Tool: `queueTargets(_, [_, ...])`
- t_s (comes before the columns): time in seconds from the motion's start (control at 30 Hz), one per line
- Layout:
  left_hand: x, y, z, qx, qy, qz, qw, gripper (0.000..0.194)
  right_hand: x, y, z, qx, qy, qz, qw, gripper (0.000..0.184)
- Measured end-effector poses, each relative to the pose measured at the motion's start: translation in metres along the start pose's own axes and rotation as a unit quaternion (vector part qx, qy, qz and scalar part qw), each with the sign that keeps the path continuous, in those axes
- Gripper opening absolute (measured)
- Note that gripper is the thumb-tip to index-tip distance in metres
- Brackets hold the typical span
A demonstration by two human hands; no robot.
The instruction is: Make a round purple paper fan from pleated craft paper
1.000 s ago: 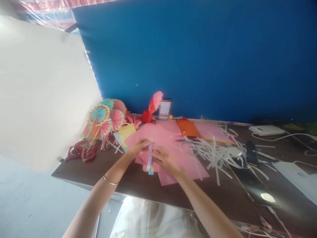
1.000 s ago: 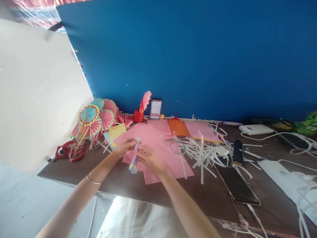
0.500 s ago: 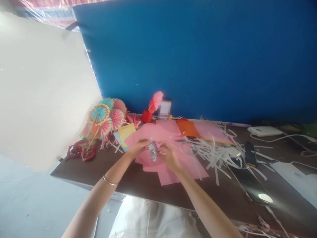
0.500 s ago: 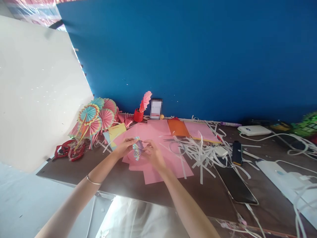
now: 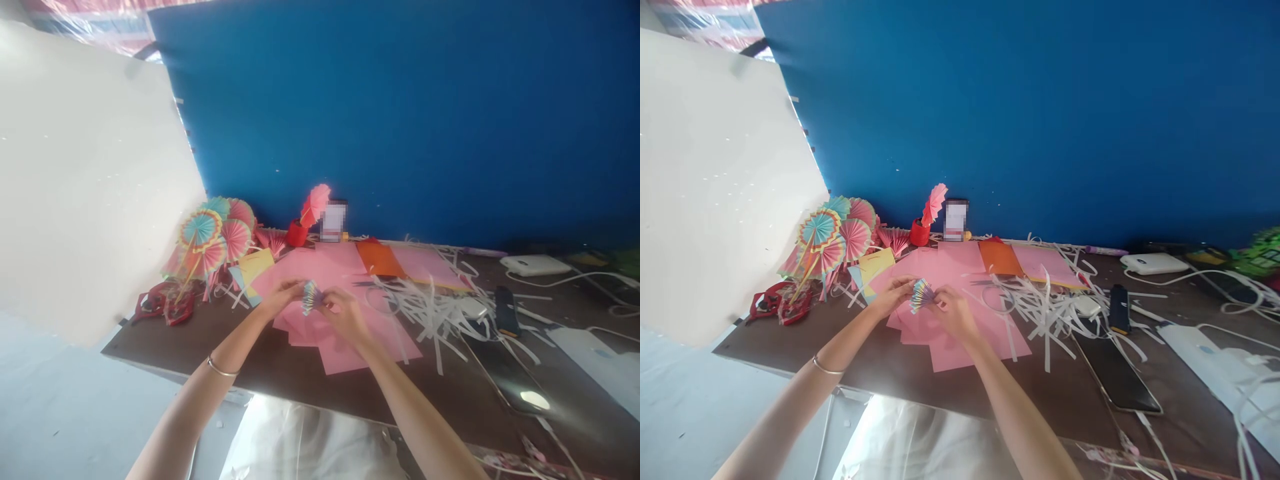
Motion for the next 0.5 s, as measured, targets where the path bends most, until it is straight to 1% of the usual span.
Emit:
queueTargets(0.1, [0.001,0.003,-0.005,0.005,0.004,0.007,1.000,0.038,0.000,-0.001,0.000,-0.003,-0.005,0.002,1.000,0.020])
queueTargets(0.17, [0.005,0.007,-0.011,0.022,-0.035,0.025,0.999,0.046,-0.001,-0.001,0.000,-0.004,-0.008,0.004,1.000,0.021])
queueTargets(0.27, [0.014,0.014,-0.020,0.062,-0.128,0.057,0.988,0.078,-0.002,-0.002,-0.002,0.007,-0.004,0.011,1.000,0.018])
queueTargets(0.33, [0.020,0.018,-0.026,0.099,-0.180,0.066,0.976,0.091,-0.003,-0.003,-0.005,0.017,0.006,0.019,1.000,0.017])
queueTargets(0.4, [0.024,0.021,-0.031,0.134,-0.224,0.067,0.963,0.092,-0.004,-0.004,-0.008,0.022,0.011,0.028,0.999,0.016])
queueTargets(0.5, [0.028,0.024,-0.035,0.158,-0.251,0.066,0.953,0.084,-0.004,-0.004,-0.010,0.020,0.009,0.038,0.999,0.016])
Point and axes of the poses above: each hand's wrist, its own y-axis away from the middle knuckle, its own x-axis out of the palm, z = x × y, the point moved 10 cm from there along -y, towards the middle knuckle, and after that the axes turned 4 degrees about -z, right-handed, at the moved point
